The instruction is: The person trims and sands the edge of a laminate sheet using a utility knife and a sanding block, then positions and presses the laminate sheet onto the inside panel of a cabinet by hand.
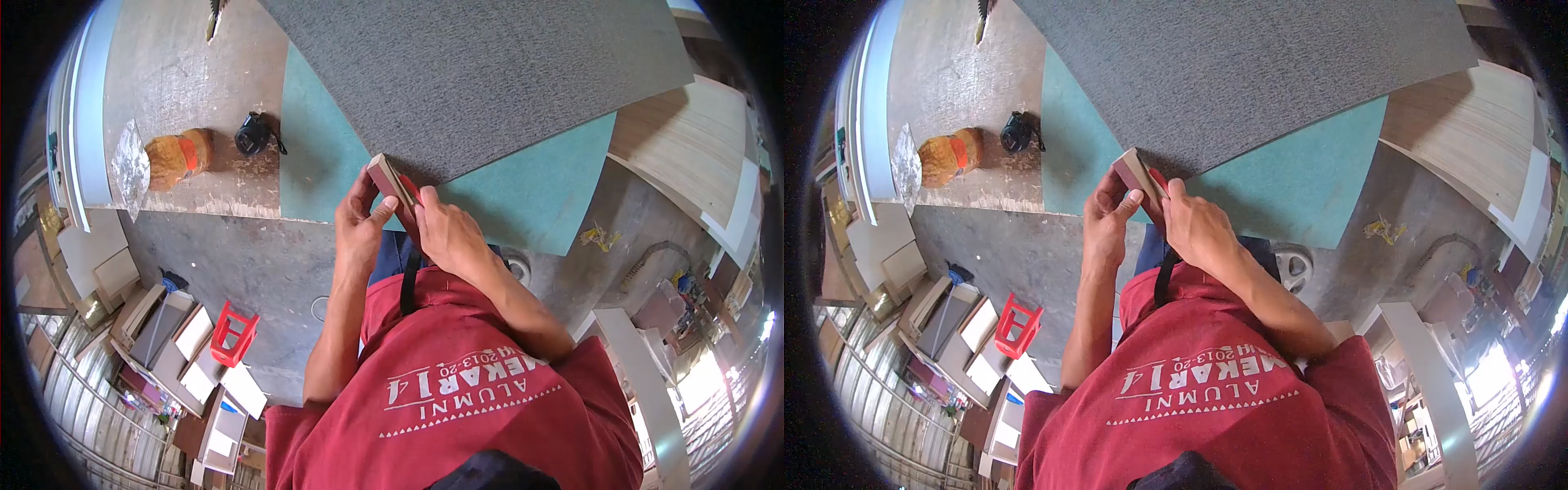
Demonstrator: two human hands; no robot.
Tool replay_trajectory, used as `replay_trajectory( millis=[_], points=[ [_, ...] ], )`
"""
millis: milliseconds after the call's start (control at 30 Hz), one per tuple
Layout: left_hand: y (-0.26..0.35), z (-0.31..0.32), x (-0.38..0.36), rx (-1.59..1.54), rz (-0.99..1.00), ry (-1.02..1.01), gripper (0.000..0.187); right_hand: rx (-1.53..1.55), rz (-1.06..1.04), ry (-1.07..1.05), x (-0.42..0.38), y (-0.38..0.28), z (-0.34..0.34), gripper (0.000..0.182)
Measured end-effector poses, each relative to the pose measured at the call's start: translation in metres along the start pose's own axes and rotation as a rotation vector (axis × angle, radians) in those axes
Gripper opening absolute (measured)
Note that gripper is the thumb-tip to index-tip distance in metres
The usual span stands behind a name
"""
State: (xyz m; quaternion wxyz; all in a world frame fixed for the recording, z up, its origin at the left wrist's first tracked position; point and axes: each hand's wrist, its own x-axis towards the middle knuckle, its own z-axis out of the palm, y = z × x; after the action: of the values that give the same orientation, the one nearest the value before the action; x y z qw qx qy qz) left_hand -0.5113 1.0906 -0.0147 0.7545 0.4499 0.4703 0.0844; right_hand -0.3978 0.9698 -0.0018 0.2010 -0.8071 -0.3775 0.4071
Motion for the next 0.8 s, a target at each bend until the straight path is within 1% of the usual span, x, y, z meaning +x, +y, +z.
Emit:
replay_trajectory(
  millis=[200,333,400,733,800],
  points=[
    [-0.002,0.0,-0.001,-0.089,-0.016,-0.014,0.068,0.025,0.023,-0.061,-0.026,0.011,0.002,0.021],
    [-0.006,-0.002,0.0,-0.066,-0.016,-0.015,0.067,0.057,0.055,-0.097,-0.039,0.017,0.006,0.021],
    [-0.005,-0.001,0.0,-0.106,-0.034,0.002,0.066,0.035,0.058,-0.098,-0.043,0.015,0.002,0.02],
    [-0.003,0.001,-0.003,-0.086,-0.028,-0.001,0.064,0.003,0.074,-0.1,-0.064,0.019,0.003,0.022],
    [-0.002,0.001,-0.004,-0.139,-0.03,-0.006,0.064,0.011,0.073,-0.104,-0.067,0.018,-0.002,0.022]
  ],
)
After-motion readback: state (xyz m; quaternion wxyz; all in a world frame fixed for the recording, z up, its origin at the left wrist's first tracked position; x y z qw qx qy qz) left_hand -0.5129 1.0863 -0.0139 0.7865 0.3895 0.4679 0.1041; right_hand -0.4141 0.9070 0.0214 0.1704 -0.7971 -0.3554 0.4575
